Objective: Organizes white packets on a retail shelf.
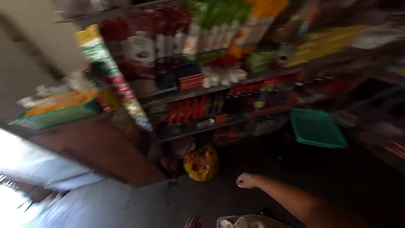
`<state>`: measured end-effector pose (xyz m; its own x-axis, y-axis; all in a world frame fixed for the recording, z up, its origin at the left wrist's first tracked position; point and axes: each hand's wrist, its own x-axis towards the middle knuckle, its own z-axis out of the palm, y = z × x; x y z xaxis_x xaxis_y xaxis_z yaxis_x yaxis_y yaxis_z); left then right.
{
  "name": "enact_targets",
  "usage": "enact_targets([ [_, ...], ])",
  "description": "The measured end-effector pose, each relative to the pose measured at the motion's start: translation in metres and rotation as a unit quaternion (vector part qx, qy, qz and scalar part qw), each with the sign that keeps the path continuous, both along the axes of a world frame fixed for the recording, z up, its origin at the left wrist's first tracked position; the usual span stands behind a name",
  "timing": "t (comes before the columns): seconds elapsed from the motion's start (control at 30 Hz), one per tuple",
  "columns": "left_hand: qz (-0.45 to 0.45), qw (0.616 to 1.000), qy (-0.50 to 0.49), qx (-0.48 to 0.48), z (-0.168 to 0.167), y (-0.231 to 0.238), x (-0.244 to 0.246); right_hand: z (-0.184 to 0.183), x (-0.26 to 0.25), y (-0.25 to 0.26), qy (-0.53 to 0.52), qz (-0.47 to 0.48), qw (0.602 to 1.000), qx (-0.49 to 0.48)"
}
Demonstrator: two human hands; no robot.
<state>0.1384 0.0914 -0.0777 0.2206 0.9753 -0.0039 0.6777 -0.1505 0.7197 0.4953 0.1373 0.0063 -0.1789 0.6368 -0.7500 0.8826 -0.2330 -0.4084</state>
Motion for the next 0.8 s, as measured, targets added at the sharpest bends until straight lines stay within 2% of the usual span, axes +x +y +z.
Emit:
enact_targets([
  [0.07, -0.127, 0.992, 0.008, -0.008, 0.032, 0.031, 0.075, 0.007, 0.031, -0.014, 0.091, -0.060, 0.992, 0.060],
  [0.17, -0.246, 0.969, 0.023, -0.017, 0.061, 0.053, 0.194, 0.009, 0.099, -0.031, 0.190, -0.104, 0.964, 0.153],
  [0.3, -0.386, 0.917, 0.081, -0.055, 0.086, 0.050, 0.369, 0.016, 0.211, -0.067, 0.195, -0.201, 0.941, 0.190],
  [0.37, -0.453, 0.875, 0.154, -0.082, 0.096, 0.045, 0.447, 0.012, 0.264, -0.092, 0.171, -0.253, 0.929, 0.209],
  [0.43, -0.511, 0.829, 0.209, -0.092, 0.109, 0.037, 0.512, 0.023, 0.309, -0.123, 0.154, -0.306, 0.917, 0.204],
  [0.53, -0.596, 0.761, 0.244, -0.083, 0.120, 0.024, 0.592, 0.028, 0.362, -0.171, 0.161, -0.395, 0.882, 0.200],
  [0.67, -0.703, 0.666, 0.245, -0.053, 0.120, 0.013, 0.687, 0.021, 0.417, -0.214, 0.130, -0.489, 0.841, 0.193],
  [0.8, -0.818, 0.529, 0.226, 0.018, 0.123, 0.003, 0.781, 0.024, 0.463, -0.237, 0.096, -0.582, 0.791, 0.160],
])
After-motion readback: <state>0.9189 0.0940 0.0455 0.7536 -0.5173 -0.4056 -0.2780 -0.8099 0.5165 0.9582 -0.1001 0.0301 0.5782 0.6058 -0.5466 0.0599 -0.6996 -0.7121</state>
